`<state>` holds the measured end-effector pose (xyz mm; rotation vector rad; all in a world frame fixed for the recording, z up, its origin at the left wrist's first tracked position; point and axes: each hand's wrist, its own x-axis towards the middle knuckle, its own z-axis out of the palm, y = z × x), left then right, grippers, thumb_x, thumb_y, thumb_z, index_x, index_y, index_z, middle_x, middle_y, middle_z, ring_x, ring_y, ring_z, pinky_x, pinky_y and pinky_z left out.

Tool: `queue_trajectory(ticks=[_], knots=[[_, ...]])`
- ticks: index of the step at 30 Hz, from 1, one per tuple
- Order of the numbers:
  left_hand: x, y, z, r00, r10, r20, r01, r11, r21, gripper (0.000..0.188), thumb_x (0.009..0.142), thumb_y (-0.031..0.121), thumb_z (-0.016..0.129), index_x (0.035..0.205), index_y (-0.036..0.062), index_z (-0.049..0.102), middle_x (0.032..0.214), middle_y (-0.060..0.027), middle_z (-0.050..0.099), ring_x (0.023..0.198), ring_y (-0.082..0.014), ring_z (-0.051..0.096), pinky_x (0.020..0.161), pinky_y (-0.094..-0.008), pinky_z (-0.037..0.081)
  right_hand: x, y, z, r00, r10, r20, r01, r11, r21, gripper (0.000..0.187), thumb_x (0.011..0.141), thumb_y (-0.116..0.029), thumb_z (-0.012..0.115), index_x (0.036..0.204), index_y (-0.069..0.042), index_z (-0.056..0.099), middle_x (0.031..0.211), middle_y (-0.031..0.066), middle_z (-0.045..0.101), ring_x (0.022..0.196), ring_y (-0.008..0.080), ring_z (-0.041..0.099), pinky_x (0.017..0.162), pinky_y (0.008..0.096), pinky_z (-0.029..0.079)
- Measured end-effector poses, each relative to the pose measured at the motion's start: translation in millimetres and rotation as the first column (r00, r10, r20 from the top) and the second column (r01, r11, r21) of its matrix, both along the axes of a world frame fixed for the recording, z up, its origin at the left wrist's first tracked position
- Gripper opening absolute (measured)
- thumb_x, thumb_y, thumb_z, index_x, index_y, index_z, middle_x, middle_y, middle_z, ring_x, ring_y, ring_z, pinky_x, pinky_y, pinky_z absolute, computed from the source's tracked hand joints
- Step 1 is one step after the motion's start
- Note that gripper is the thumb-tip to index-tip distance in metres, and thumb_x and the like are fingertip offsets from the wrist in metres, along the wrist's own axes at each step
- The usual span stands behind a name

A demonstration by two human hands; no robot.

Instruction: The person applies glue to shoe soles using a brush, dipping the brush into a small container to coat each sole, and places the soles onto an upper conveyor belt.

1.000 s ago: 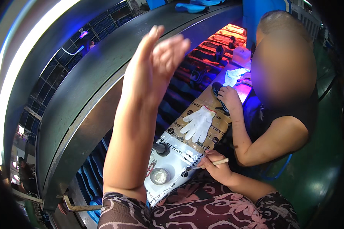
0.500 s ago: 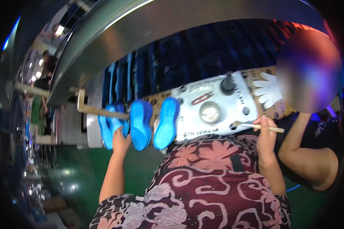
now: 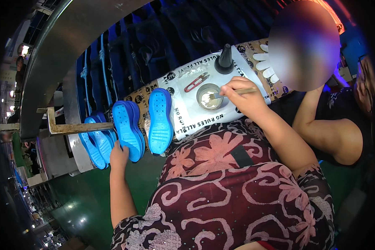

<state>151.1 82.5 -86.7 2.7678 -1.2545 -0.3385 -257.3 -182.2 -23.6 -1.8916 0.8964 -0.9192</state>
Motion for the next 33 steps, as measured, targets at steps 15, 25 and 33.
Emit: queue_trajectory(ticks=[15, 25, 33], knots=[[-49, -18, 49, 0.066, 0.046, -0.997, -0.56, 0.829, 0.002, 0.037, 0.082, 0.02, 0.059, 0.112, 0.0011, 0.049, 0.07, -0.0052, 0.056, 0.05, -0.0133, 0.05, 0.043, -0.0241, 0.04, -5, 1, 4, 0.996, -0.092, 0.013, 0.09, 0.991, 0.102, 0.023, 0.085, -0.019, 0.06, 0.072, -0.001, 0.066, 0.067, 0.0081, 0.058, 0.065, 0.0193, 0.055, 0.06, 0.0312, 0.042], [-171, -100, 78, 0.341, -0.282, -0.897, -0.522, 0.737, -0.43, 0.043, 0.085, 0.008, 0.056, 0.122, -0.003, 0.037, 0.094, -0.0163, 0.061, 0.069, -0.0227, 0.065, 0.055, -0.0277, 0.055, -19, 12, 13, 0.971, -0.216, 0.1, 0.177, 0.937, 0.303, 0.03, 0.092, -0.024, 0.054, 0.079, -0.001, 0.067, 0.075, 0.007, 0.064, 0.069, 0.0134, 0.056, 0.065, 0.0265, 0.045], [-213, -143, 96, 0.461, -0.5, -0.733, -0.285, 0.699, -0.656, 0.029, 0.085, 0.001, 0.053, 0.111, -0.0059, 0.044, 0.095, -0.0157, 0.061, 0.075, -0.0203, 0.065, 0.067, -0.0296, 0.054, -30, 27, 48, 0.979, 0.035, 0.199, -0.02, 0.997, -0.078, 0.03, 0.093, -0.018, 0.048, 0.078, 0.001, 0.065, 0.076, 0.0092, 0.064, 0.07, 0.0163, 0.056, 0.072, 0.0292, 0.044]])
